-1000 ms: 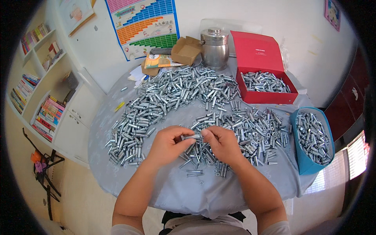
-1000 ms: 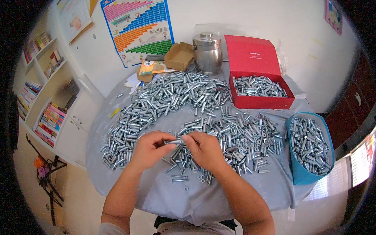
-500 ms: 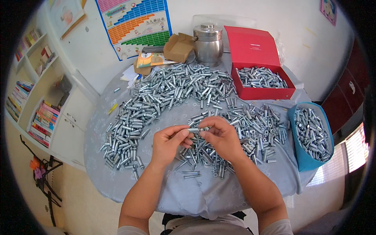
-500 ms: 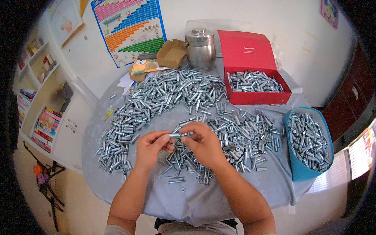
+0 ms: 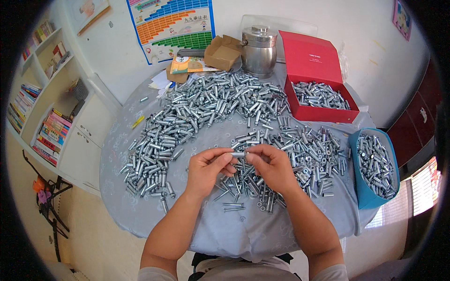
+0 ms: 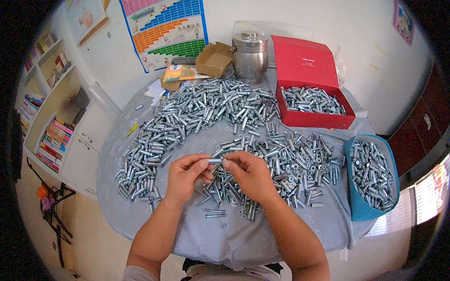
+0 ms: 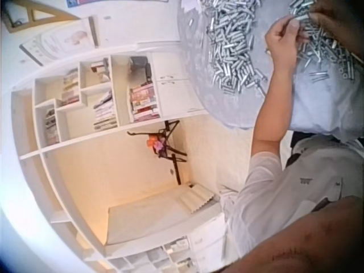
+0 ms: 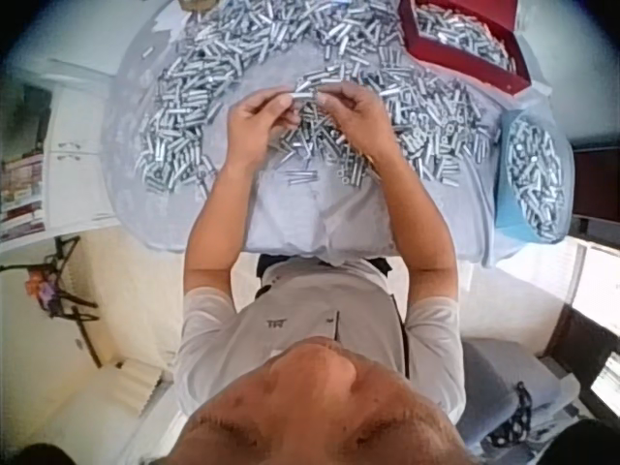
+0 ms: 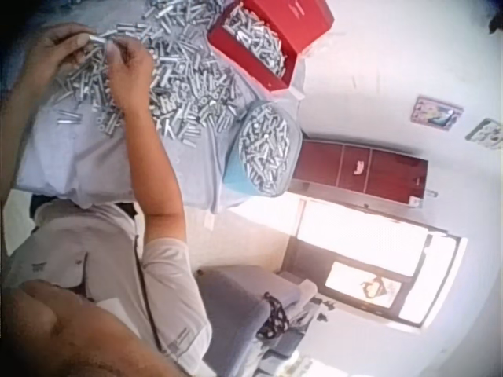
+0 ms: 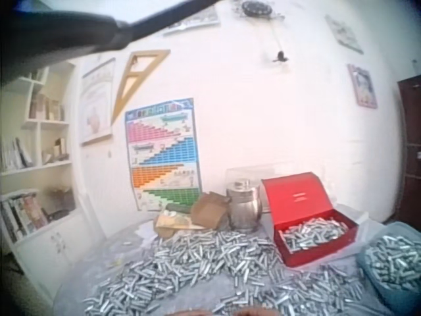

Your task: The person sits at a table covered with a large pile of metal bolts and washers. They repeatedly pick up a bolt and a washer, thread the washer onto the bolt, and place the assembled unit into a red box. The process is continuous and repetitive throughout the clip.

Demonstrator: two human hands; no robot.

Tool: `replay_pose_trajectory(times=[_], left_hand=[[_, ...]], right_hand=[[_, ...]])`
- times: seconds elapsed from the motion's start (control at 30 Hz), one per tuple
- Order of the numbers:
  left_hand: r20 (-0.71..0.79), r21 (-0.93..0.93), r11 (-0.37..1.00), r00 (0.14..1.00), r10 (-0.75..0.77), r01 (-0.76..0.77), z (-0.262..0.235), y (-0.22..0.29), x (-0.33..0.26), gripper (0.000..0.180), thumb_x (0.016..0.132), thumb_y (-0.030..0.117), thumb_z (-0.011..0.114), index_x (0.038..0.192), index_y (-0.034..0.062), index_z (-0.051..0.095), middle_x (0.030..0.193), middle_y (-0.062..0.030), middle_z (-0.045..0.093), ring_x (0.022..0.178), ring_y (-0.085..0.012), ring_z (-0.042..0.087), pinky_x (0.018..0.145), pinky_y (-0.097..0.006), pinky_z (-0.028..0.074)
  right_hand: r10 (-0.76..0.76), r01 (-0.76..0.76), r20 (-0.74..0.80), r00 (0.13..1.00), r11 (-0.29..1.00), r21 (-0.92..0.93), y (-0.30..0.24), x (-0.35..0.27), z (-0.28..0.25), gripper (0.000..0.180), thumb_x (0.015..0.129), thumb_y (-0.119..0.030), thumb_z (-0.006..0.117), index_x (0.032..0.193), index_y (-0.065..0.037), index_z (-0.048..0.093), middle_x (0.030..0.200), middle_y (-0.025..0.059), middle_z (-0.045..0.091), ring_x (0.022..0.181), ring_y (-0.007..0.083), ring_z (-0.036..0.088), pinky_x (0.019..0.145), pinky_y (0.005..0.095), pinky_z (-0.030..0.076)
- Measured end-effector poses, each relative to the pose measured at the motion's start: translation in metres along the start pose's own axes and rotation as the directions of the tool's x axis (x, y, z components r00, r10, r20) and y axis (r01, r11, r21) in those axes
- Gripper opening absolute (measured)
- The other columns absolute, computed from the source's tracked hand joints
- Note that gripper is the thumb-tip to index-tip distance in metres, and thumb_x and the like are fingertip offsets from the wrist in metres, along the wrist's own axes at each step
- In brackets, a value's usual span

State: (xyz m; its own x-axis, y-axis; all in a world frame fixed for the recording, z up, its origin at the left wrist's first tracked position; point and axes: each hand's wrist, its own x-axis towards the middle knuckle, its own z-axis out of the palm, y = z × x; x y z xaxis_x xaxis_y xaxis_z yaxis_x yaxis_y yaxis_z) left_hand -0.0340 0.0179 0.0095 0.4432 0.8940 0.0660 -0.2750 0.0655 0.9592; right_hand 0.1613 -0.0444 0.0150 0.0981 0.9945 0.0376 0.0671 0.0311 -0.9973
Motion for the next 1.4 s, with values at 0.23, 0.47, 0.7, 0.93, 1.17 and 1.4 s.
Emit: replay_pose_trajectory(times=[0.23, 0.47, 0.7, 0.93, 1.17, 1.4], left_hand=[[-0.028, -0.031, 0.999, 0.999, -0.028, 0.027, 0.0, -0.002, 0.0, 0.021, 0.095, 0.008, 0.064, 0.112, -0.0038, 0.067, 0.092, -0.0132, 0.073, 0.069, -0.0167, 0.069, 0.06, -0.028, 0.058], [-0.027, -0.043, 0.999, 0.999, -0.021, 0.019, 0.001, -0.005, 0.0, 0.021, 0.095, 0.009, 0.064, 0.112, -0.0033, 0.067, 0.091, -0.0129, 0.073, 0.069, -0.0166, 0.068, 0.06, -0.028, 0.058], [-0.033, -0.048, 0.999, 0.999, -0.014, 0.012, 0.002, -0.006, 0.0, 0.021, 0.095, 0.009, 0.065, 0.112, -0.0022, 0.068, 0.092, -0.0126, 0.073, 0.068, -0.0157, 0.068, 0.059, -0.028, 0.057], [-0.066, -0.047, 0.999, 0.998, -0.009, 0.006, 0.001, -0.009, 0.002, 0.02, 0.095, 0.01, 0.065, 0.112, -0.0007, 0.068, 0.092, -0.0106, 0.071, 0.069, -0.0143, 0.066, 0.06, -0.028, 0.056], [-0.091, -0.035, 0.999, 0.996, 0.009, -0.013, 0.003, -0.012, 0.001, 0.02, 0.093, 0.007, 0.068, 0.111, -0.0015, 0.068, 0.093, -0.0084, 0.07, 0.071, -0.0142, 0.066, 0.062, -0.028, 0.057], [-0.099, 0.027, 1.0, 0.995, 0.002, 0.0, 0.008, -0.009, 0.001, 0.018, 0.091, 0.005, 0.068, 0.108, -0.0027, 0.068, 0.089, -0.0092, 0.07, 0.073, -0.0148, 0.068, 0.063, -0.028, 0.058]], right_hand=[[-0.017, 0.016, -0.032, 0.999, 0.999, -0.036, -0.003, 0.001, 0.002, 0.027, 0.092, -0.008, 0.068, 0.118, -0.001, 0.064, 0.095, 0.001, 0.065, 0.069, 0.0028, 0.053, 0.059, 0.0195, 0.044], [-0.032, 0.033, -0.077, 0.997, 0.999, 0.015, 0.001, 0.0, 0.003, 0.027, 0.093, -0.01, 0.069, 0.118, -0.002, 0.065, 0.097, 0.0025, 0.066, 0.067, 0.0029, 0.053, 0.059, 0.0199, 0.044], [-0.002, -0.002, -0.062, 0.998, 0.999, -0.052, 0.0, 0.001, 0.003, 0.026, 0.089, -0.005, 0.071, 0.114, -0.001, 0.067, 0.107, 0.007, 0.065, 0.066, 0.0064, 0.055, 0.059, 0.0233, 0.046], [-0.312, 0.23, -0.284, 0.907, 0.93, -0.287, -0.006, -0.001, 0.01, 0.023, 0.087, -0.005, 0.071, 0.11, -0.003, 0.071, 0.088, 0.0059, 0.066, 0.066, 0.0109, 0.057, 0.059, 0.0258, 0.046], [-0.423, 0.337, -0.104, 0.9, 0.828, -0.448, -0.002, -0.001, 0.006, 0.017, 0.086, -0.004, 0.069, 0.103, -0.001, 0.072, 0.088, 0.0129, 0.069, 0.076, 0.0248, 0.063, 0.069, 0.0331, 0.05], [-0.445, 0.347, -0.128, 0.886, 0.821, -0.453, -0.007, -0.003, 0.01, 0.018, 0.085, -0.004, 0.07, 0.103, 0.0, 0.071, 0.092, 0.016, 0.07, 0.081, 0.0297, 0.067, 0.072, 0.0355, 0.053]])
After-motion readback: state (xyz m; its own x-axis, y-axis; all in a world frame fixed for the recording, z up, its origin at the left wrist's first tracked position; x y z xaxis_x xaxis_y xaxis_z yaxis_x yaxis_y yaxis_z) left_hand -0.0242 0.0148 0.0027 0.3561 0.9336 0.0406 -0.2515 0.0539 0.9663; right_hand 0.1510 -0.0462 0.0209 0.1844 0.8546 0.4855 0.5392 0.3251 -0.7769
